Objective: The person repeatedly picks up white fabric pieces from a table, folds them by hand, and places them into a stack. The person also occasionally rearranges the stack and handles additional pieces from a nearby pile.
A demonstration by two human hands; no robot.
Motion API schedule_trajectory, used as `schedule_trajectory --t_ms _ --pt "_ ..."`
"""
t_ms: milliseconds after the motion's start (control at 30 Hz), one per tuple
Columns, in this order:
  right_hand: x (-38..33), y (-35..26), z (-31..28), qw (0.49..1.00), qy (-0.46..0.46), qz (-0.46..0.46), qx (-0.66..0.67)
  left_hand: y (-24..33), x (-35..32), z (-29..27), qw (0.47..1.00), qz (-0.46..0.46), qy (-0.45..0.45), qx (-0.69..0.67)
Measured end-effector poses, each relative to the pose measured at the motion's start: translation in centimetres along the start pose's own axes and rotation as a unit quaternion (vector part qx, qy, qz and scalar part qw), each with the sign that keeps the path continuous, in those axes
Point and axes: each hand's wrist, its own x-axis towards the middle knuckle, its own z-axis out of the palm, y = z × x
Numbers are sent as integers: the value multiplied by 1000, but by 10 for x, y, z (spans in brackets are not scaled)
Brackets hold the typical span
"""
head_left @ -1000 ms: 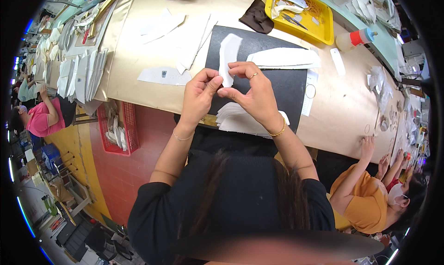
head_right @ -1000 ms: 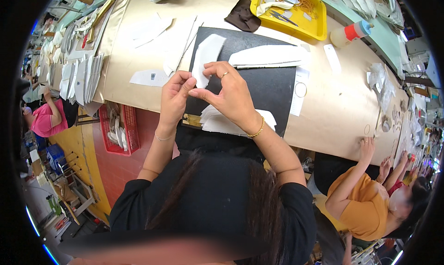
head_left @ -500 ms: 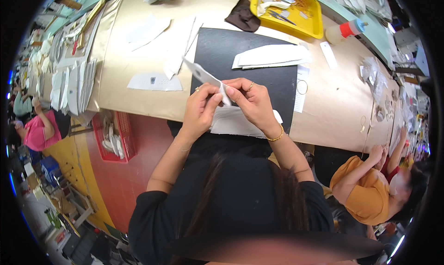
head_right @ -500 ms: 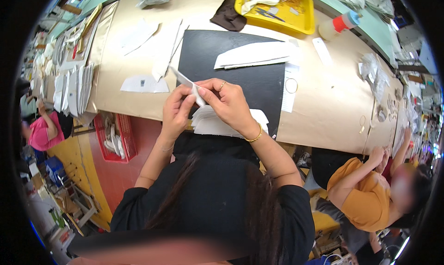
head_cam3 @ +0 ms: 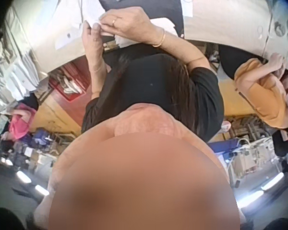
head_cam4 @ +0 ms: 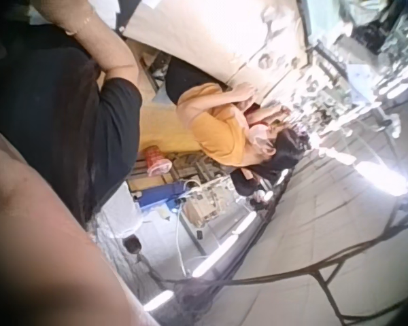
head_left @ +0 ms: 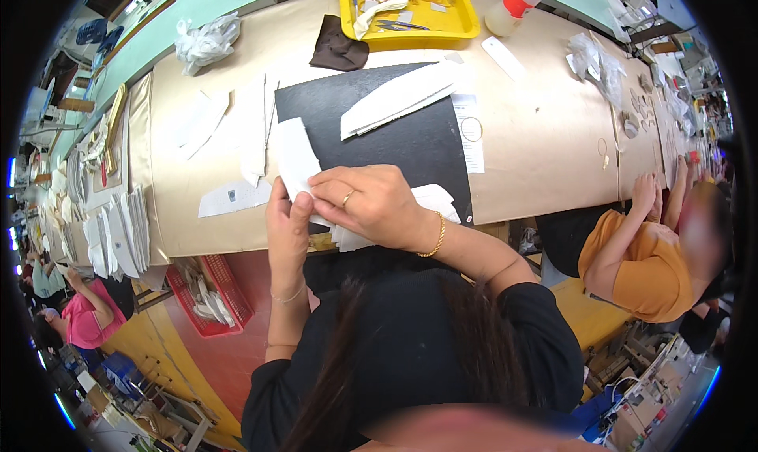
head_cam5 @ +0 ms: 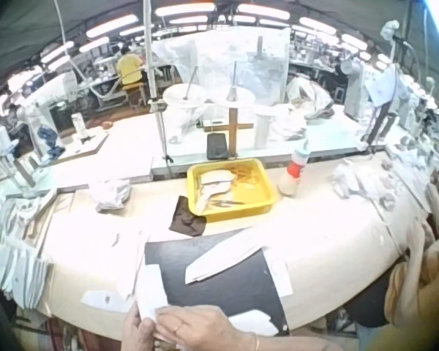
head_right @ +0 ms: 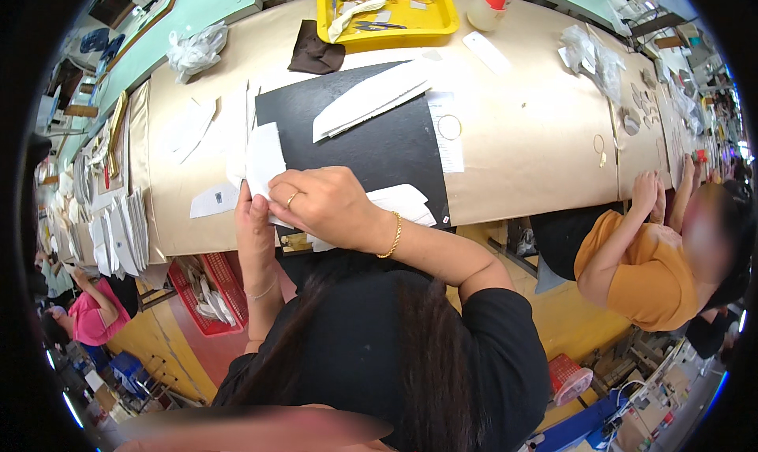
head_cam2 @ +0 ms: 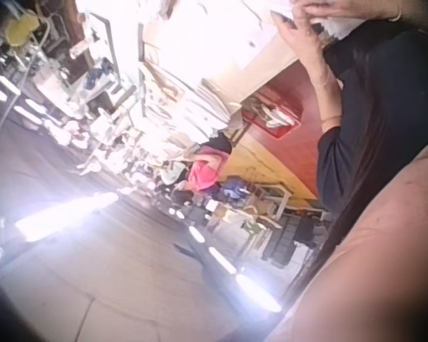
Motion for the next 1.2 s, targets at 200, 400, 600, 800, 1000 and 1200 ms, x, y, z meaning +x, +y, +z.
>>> schedule_trajectory --t_ms 200,400,600,800,1000,1200 --pt "6 4 -13 997 39 5 67 21 -3 -17 995 -88 -35 42" --pt "6 3 -27 982 -118 -77 124 37 -23 0 995 -54 -63 -48" --pt "1 8 -24 947 -134 -31 289 58 -25 19 991 -74 -114 1" --pt "2 25 -36 634 157 190 733 54 -30 30 983 -28 -175 -51" --pt "-28 101 -163 600 416 92 677 41 -38 17 882 16 -251 -399" --pt "-55 108 -217 806 479 38 344 53 -41 -2 948 -115 -151 -256"
